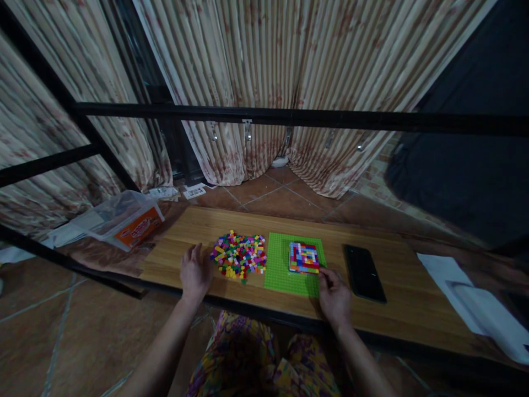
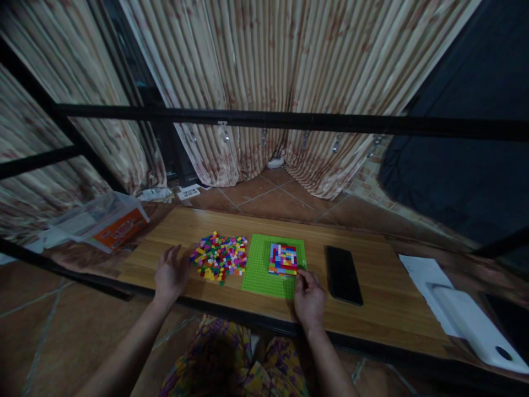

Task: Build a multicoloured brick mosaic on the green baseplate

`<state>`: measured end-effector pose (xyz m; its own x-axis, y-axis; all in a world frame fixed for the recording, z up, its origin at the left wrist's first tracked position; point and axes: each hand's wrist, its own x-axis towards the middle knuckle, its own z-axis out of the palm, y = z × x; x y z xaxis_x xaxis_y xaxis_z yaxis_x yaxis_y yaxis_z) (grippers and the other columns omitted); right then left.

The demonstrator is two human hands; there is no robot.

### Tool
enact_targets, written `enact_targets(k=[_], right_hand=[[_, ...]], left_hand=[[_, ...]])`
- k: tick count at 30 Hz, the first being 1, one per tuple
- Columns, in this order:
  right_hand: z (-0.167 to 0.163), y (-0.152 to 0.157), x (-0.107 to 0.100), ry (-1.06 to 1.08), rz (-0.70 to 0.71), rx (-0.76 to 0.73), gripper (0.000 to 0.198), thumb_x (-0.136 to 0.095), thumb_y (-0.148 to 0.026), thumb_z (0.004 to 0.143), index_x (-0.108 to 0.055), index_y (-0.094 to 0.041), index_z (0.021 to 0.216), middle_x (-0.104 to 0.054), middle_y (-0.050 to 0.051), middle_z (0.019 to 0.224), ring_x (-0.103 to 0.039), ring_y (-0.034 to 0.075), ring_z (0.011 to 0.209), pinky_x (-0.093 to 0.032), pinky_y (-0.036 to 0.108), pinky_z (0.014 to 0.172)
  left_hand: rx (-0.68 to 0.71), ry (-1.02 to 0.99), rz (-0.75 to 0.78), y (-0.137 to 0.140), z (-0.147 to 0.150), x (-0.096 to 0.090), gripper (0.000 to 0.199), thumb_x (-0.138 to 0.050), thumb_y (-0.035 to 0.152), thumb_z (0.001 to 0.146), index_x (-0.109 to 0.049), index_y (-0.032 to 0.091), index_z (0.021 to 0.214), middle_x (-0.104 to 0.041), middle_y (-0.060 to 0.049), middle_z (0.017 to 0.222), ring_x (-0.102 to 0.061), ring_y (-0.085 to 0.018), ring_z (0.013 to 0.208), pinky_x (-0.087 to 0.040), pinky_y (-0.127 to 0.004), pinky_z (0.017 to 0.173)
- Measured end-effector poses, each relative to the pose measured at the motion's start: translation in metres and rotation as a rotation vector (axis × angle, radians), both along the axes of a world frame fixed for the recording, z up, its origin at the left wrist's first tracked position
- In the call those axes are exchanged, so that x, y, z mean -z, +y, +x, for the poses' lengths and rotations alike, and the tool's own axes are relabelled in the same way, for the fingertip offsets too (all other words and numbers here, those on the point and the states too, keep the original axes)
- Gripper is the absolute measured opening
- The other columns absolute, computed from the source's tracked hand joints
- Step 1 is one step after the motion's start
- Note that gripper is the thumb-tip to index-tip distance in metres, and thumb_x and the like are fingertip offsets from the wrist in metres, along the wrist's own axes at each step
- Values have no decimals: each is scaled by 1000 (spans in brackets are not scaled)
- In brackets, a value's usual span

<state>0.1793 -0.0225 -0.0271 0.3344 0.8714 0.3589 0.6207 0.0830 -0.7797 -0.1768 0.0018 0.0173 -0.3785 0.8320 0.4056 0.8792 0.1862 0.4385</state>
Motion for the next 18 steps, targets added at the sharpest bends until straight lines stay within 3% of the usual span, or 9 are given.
enact_targets(k=[3, 6, 9, 13, 18], right_hand=[[-2, 0, 0, 44, 13, -3, 34, -47, -43, 86, -68, -17, 92, -69, 10, 92, -65, 22, 83, -50, 34, 76], [4, 0, 1, 169, 48, 13, 35, -50, -45, 86, -69, -16, 93, -70, 11, 95, -65, 23, 87, -51, 37, 79], [25, -1, -3, 256, 105, 158, 38, -55, -47, 83, -68, -14, 97, -70, 13, 98, -65, 25, 90, -50, 40, 83], [53, -8, -20, 197, 126, 314, 44, -56, -49, 82, -68, -13, 105, -69, 15, 102, -64, 27, 94, -47, 42, 86], [41, -13, -33, 106, 69, 280, 42, -56, -49, 83, -68, -14, 102, -68, 14, 103, -63, 27, 94, -47, 39, 84]], left_hand=[[-51, 15, -67, 11, -19, 12, 39, -40, 27, 90, -57, 10, 121, -58, -18, 125, -55, -30, 113, -44, -44, 99], [25, 17, -63, 22, -25, 20, 38, -35, 28, 91, -59, 12, 117, -61, -16, 120, -56, -29, 111, -44, -44, 99], [85, 27, -27, 30, -24, 26, 39, -33, 28, 91, -60, 12, 114, -63, -16, 116, -57, -29, 109, -44, -45, 97], [93, 87, 3, 32, -21, 28, 38, -33, 26, 90, -62, 11, 111, -64, -17, 112, -58, -30, 104, -43, -47, 95], [172, 196, -54, 30, -16, 23, 38, -31, 21, 91, -63, 11, 109, -66, -16, 112, -57, -29, 107, -42, -43, 95]])
